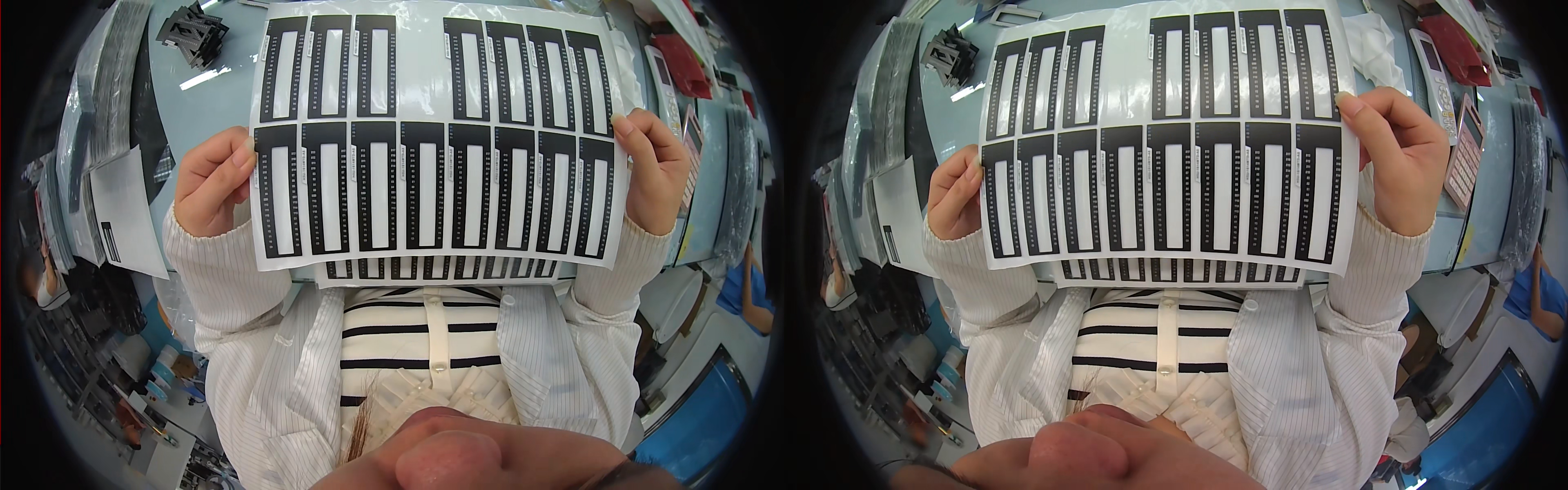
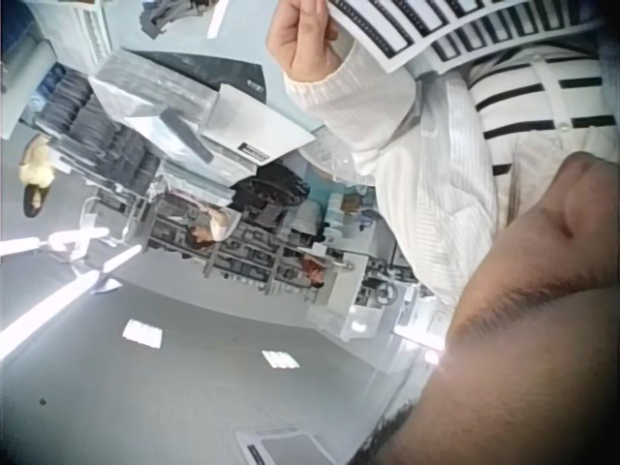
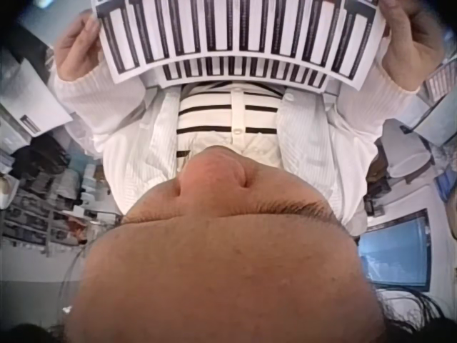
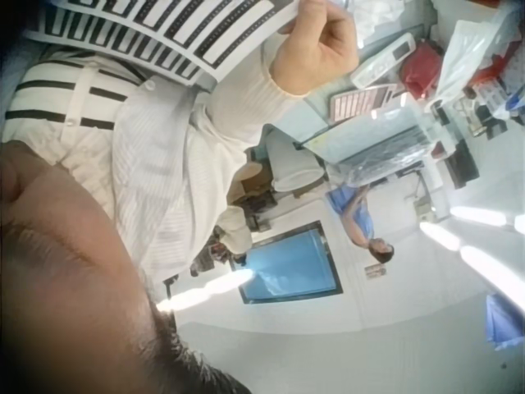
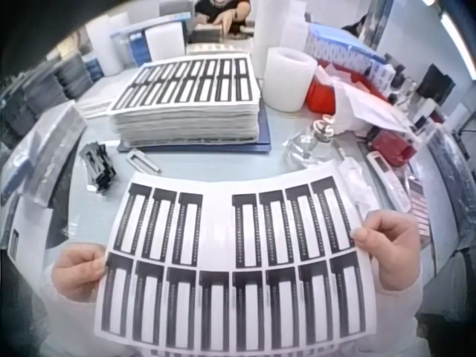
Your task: Inspecting and handling sheets of electronic components on a workbench.
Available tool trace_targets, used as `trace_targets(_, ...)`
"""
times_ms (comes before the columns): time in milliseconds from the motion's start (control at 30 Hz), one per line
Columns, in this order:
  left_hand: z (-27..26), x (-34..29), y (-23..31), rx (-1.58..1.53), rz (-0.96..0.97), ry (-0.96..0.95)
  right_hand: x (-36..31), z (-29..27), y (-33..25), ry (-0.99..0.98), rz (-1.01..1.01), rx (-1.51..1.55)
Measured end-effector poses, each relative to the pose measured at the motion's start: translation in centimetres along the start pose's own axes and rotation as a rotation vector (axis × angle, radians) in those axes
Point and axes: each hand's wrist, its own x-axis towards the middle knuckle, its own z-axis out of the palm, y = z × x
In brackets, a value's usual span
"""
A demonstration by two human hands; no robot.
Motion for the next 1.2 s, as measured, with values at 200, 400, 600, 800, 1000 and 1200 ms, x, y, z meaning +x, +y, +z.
trace_targets(200,0.03,0.44,-0.23,-0.114,-0.027,-0.038,-0.07,0.08,-0.38,0.008,0.037,0.005)
trace_targets(400,0.2,-0.12,-0.27,-0.047,0.014,0.026,-0.05,0.32,-0.08,0.009,0.013,0.028)
trace_targets(600,0.36,0.29,0.11,0.003,0.013,0.002,-0.24,-0.02,-0.59,0.025,-0.037,0.021)
trace_targets(800,0.36,0.2,0.11,0.019,0.032,-0.004,-0.25,0.06,-0.48,0.025,-0.041,0.022)
trace_targets(1000,0.44,0.22,0.19,0.019,0.03,-0.01,-0.28,0.07,-0.49,0.031,-0.046,0.011)
trace_targets(1200,0.08,0.27,-0.1,0.034,0.024,-0.037,-0.14,0.14,-0.45,0.013,-0.064,-0.011)
